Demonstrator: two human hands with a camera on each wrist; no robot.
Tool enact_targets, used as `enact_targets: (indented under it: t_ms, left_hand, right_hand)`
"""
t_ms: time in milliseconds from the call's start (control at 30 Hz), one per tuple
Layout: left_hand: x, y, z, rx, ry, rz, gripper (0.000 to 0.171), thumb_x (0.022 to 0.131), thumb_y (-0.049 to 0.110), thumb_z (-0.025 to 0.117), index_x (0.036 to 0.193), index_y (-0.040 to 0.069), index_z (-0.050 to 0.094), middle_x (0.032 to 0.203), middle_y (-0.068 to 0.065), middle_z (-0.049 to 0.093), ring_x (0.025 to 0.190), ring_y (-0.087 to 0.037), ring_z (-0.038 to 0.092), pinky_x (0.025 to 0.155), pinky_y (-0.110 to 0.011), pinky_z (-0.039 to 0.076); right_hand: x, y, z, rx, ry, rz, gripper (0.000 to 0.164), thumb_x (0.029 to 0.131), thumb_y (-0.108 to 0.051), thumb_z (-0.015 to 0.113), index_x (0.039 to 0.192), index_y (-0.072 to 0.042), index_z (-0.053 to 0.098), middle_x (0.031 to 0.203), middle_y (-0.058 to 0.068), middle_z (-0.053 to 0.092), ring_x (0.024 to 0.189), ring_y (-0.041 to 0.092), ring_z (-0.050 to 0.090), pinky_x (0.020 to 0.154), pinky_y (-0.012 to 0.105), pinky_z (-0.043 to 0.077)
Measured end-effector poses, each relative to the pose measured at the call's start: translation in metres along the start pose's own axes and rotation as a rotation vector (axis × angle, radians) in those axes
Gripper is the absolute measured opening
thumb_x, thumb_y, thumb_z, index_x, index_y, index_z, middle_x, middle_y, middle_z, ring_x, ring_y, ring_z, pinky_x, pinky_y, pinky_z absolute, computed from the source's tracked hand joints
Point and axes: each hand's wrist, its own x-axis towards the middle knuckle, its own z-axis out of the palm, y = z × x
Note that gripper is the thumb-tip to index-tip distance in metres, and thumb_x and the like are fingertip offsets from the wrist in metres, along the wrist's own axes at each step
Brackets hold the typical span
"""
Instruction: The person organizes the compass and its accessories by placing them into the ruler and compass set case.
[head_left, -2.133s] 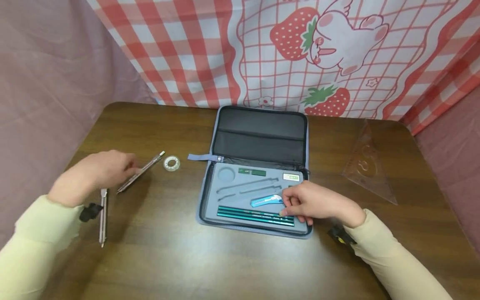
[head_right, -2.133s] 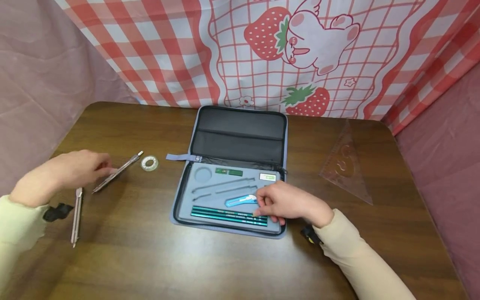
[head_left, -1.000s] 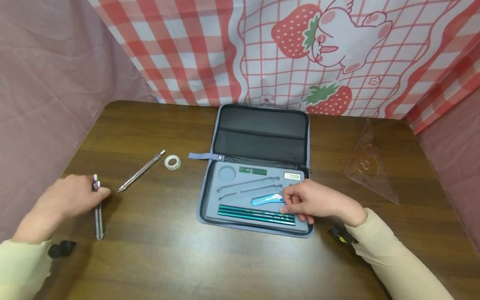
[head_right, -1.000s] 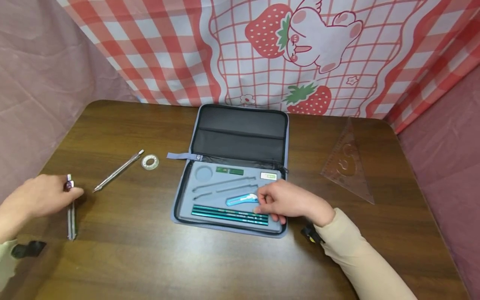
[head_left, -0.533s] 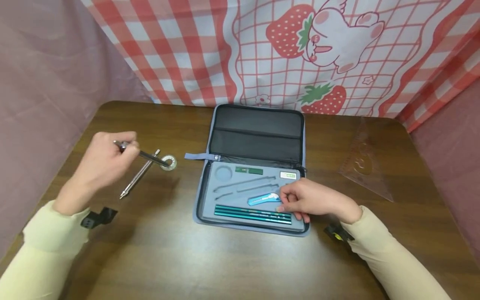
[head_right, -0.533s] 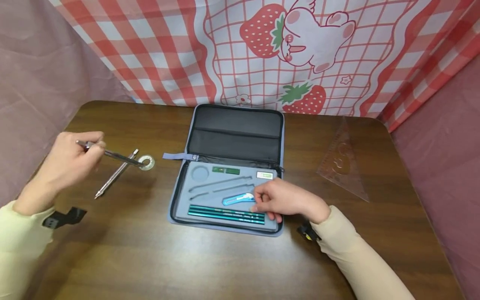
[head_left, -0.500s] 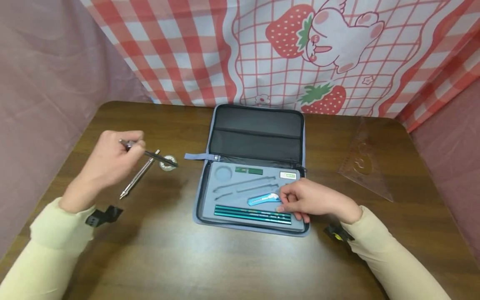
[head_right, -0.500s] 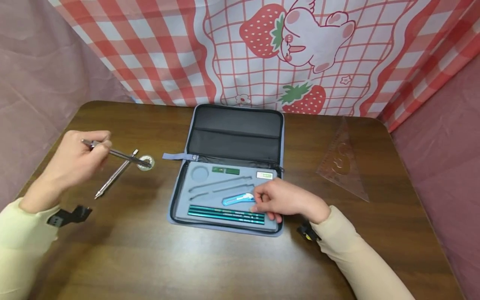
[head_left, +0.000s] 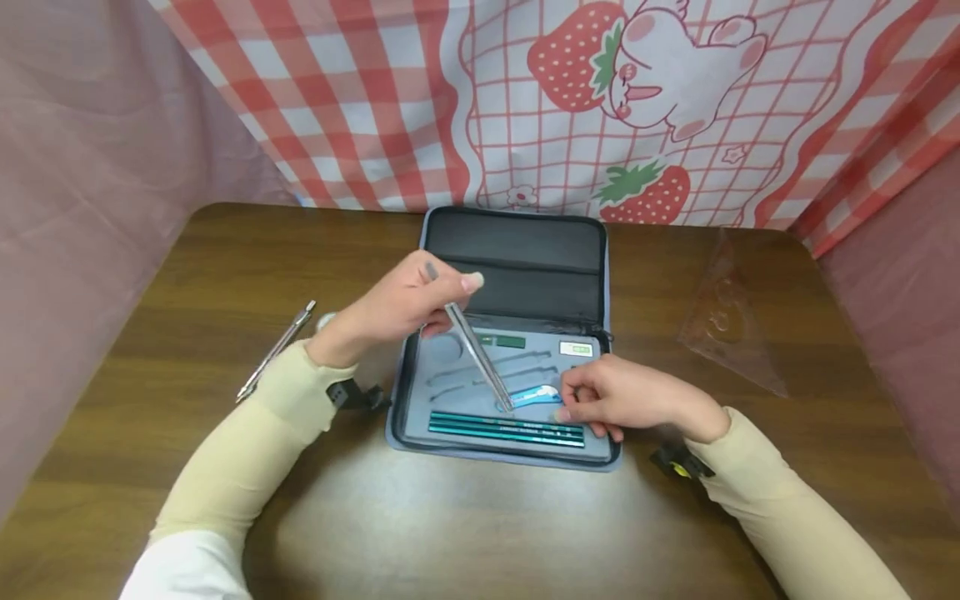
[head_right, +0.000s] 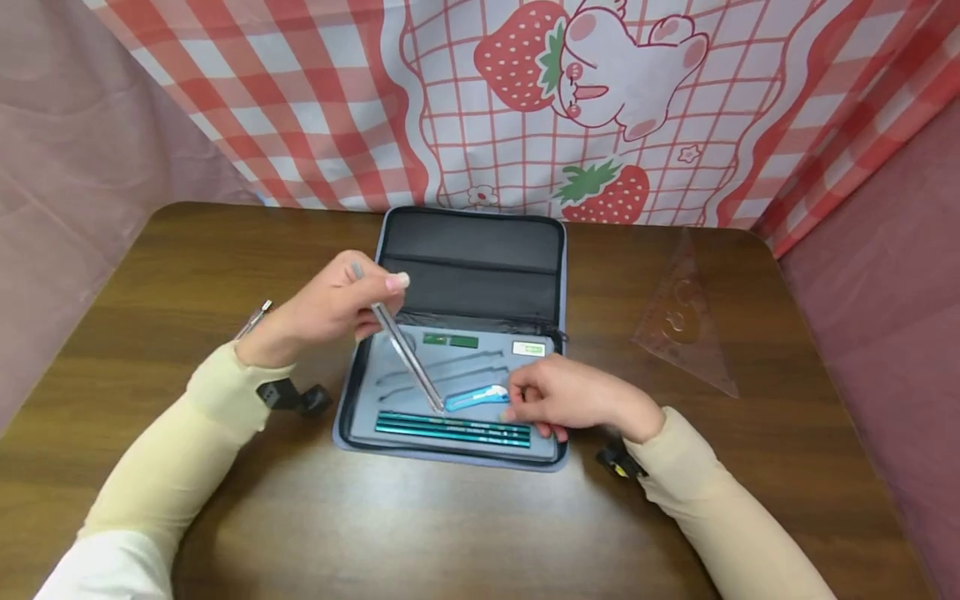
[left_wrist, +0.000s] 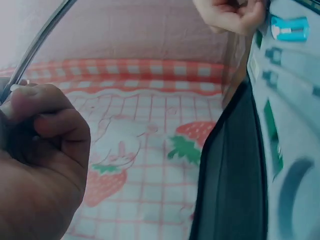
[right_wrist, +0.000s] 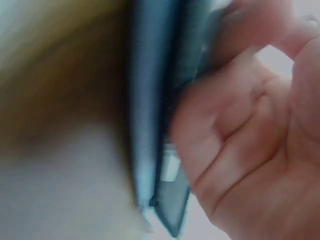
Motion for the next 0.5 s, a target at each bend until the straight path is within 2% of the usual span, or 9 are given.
enact_targets:
  t_ms: [100,200,300,367,500]
  left_hand:
    - [0.007,-0.011,0.007,-0.025,-0.028,-0.033,0.052,0.096,0.024,0.047,0.047,0.016,0.035,0.043,-0.001,0.025,0.034,-0.021,0.031,0.038,-0.035,0.028]
    - [0.011,-0.019,0.011,0.006,-0.041,-0.092,0.054,0.095,0.030,0.048,0.046,0.013,0.035,0.042,-0.004,0.029,0.034,-0.025,0.031,0.040,-0.035,0.027]
    - [0.013,-0.025,0.014,0.045,-0.053,-0.136,0.056,0.094,0.035,0.049,0.045,0.011,0.037,0.042,-0.007,0.032,0.036,-0.030,0.033,0.042,-0.035,0.028]
    - [0.014,-0.028,0.016,0.050,-0.056,-0.154,0.057,0.094,0.037,0.049,0.045,0.010,0.038,0.042,-0.008,0.032,0.037,-0.032,0.034,0.043,-0.035,0.028]
    - [0.017,-0.033,0.022,0.014,-0.057,-0.186,0.060,0.094,0.039,0.048,0.045,0.007,0.036,0.043,-0.009,0.029,0.038,-0.030,0.031,0.043,-0.034,0.029]
  right_hand:
    - [-0.006,-0.011,-0.008,-0.082,0.094,-0.046,0.018,0.087,-0.043,0.057,0.079,-0.028,0.054,0.052,-0.011,0.045,0.042,0.007,0.044,0.047,0.026,0.041]
    - [-0.012,-0.030,-0.021,-0.148,0.279,-0.072,0.014,0.086,-0.040,0.060,0.080,-0.029,0.056,0.057,-0.013,0.046,0.048,0.005,0.042,0.045,0.025,0.037]
    - [-0.010,-0.051,-0.031,-0.131,0.423,-0.091,0.012,0.085,-0.039,0.062,0.083,-0.028,0.058,0.063,-0.012,0.051,0.055,0.006,0.045,0.047,0.026,0.038]
    - [-0.003,-0.062,-0.034,-0.072,0.440,-0.097,0.014,0.085,-0.041,0.061,0.087,-0.028,0.059,0.067,-0.011,0.054,0.056,0.007,0.047,0.048,0.027,0.041]
    - [0.018,-0.077,-0.029,0.084,0.321,-0.096,0.022,0.084,-0.045,0.060,0.093,-0.024,0.063,0.068,-0.007,0.059,0.054,0.011,0.052,0.048,0.029,0.045]
